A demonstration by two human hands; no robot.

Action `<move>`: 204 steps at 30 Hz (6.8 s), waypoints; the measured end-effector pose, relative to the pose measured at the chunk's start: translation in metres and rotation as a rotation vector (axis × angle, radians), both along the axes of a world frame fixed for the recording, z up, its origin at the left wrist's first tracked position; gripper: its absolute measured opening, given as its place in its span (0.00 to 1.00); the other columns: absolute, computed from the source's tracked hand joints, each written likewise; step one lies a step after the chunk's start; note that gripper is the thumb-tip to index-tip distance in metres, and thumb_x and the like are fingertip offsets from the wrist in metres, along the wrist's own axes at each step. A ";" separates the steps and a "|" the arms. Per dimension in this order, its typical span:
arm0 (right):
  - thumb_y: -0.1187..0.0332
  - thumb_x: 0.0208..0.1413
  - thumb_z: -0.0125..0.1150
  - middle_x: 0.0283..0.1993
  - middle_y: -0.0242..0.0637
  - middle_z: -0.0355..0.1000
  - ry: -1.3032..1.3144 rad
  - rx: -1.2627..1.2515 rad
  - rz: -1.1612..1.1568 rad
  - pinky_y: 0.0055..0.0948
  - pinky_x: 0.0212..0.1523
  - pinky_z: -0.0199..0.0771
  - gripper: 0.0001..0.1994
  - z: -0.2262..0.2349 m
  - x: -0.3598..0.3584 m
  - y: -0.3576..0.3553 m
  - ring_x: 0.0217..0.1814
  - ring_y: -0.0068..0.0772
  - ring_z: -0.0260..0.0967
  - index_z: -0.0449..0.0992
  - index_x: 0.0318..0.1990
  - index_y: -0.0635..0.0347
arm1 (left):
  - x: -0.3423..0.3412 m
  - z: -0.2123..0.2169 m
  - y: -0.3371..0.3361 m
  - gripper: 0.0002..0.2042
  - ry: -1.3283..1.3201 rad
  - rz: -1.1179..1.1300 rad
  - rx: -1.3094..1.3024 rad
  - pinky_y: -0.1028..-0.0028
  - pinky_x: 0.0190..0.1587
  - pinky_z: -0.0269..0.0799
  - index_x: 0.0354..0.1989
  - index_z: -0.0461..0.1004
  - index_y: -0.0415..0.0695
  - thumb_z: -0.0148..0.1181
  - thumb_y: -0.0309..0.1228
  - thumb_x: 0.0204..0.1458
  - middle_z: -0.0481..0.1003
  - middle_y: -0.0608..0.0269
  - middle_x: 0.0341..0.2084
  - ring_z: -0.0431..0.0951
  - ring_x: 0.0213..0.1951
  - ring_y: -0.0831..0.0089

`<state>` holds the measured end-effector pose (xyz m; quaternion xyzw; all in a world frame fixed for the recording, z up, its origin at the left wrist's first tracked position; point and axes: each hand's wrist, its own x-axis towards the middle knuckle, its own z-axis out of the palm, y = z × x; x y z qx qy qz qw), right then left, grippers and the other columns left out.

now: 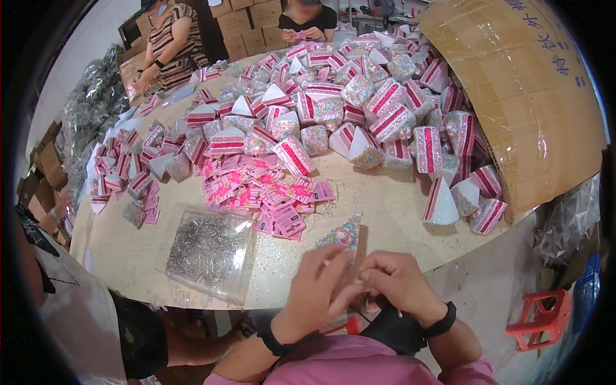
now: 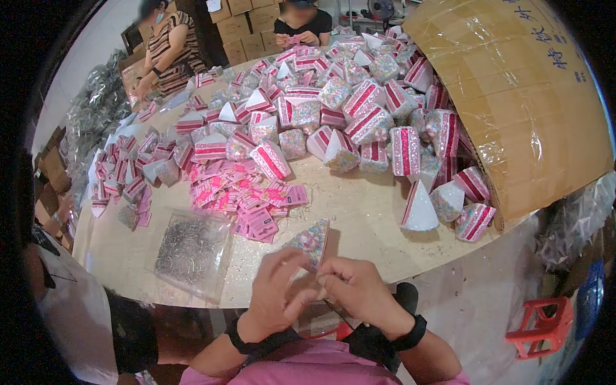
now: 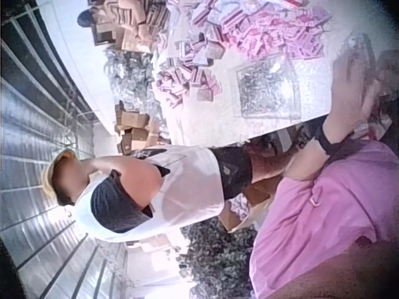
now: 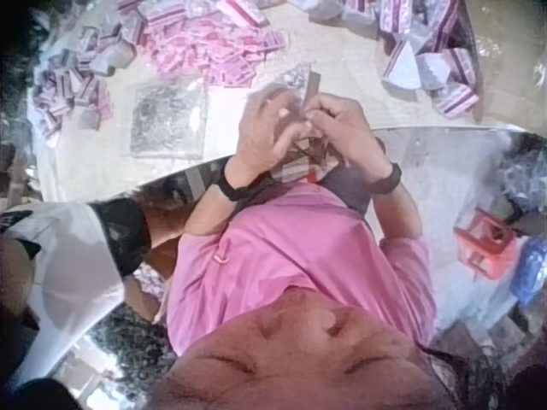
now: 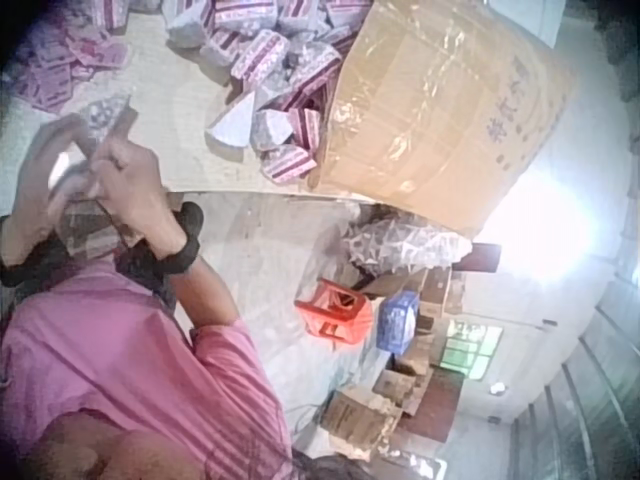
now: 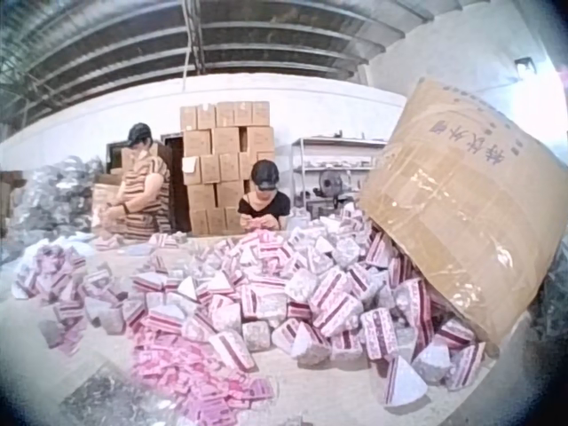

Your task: Packaging small pyramid-shaped decorative items and pink paper cards into clear plastic bags.

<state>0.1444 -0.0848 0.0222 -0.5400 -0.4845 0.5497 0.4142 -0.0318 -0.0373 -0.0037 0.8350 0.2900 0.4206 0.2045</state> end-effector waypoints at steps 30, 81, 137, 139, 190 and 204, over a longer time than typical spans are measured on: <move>0.72 0.57 0.55 0.23 0.27 0.68 0.084 -0.253 0.209 0.15 0.23 0.60 0.05 -0.007 0.017 -0.013 0.23 0.13 0.62 0.75 0.35 0.64 | -0.012 0.000 -0.001 0.11 0.109 -0.269 0.097 0.68 0.28 0.67 0.31 0.73 0.41 0.64 0.34 0.42 0.70 0.61 0.27 0.71 0.26 0.64; 0.76 0.51 0.58 0.26 0.37 0.70 -0.465 0.740 -0.014 0.27 0.25 0.68 0.06 -0.023 0.005 -0.016 0.25 0.28 0.70 0.74 0.38 0.64 | 0.001 0.002 0.011 0.23 0.202 0.216 -0.016 0.58 0.50 0.63 0.46 0.68 0.34 0.64 0.36 0.45 0.69 0.43 0.44 0.66 0.48 0.47; 0.73 0.53 0.53 0.29 0.46 0.71 -0.541 0.595 -0.024 0.38 0.31 0.69 0.05 0.014 -0.022 0.005 0.31 0.50 0.71 0.73 0.35 0.62 | -0.002 -0.029 -0.001 0.32 -0.611 -0.009 -0.629 0.71 0.59 0.57 0.54 0.61 0.37 0.71 0.29 0.40 0.59 0.58 0.51 0.62 0.55 0.68; 0.72 0.54 0.50 0.28 0.47 0.69 -0.523 0.607 -0.013 0.46 0.30 0.67 0.04 0.014 -0.023 0.006 0.31 0.54 0.68 0.70 0.32 0.62 | -0.002 -0.027 0.000 0.32 -0.600 -0.007 -0.623 0.71 0.59 0.57 0.54 0.61 0.37 0.71 0.29 0.40 0.59 0.58 0.51 0.61 0.55 0.68; 0.70 0.50 0.55 0.32 0.45 0.71 -0.626 0.585 0.029 0.43 0.31 0.70 0.07 0.007 -0.013 0.008 0.34 0.49 0.69 0.72 0.35 0.63 | 0.001 -0.027 0.004 0.31 -0.295 0.137 -0.361 0.68 0.59 0.57 0.53 0.63 0.38 0.70 0.31 0.40 0.63 0.55 0.51 0.63 0.55 0.64; 0.71 0.52 0.52 0.27 0.50 0.69 -0.332 0.342 -0.061 0.40 0.31 0.68 0.06 0.013 -0.012 0.010 0.30 0.53 0.69 0.74 0.33 0.64 | 0.002 -0.026 0.003 0.30 -0.268 0.150 -0.286 0.68 0.58 0.59 0.51 0.65 0.37 0.71 0.30 0.39 0.63 0.55 0.50 0.64 0.54 0.64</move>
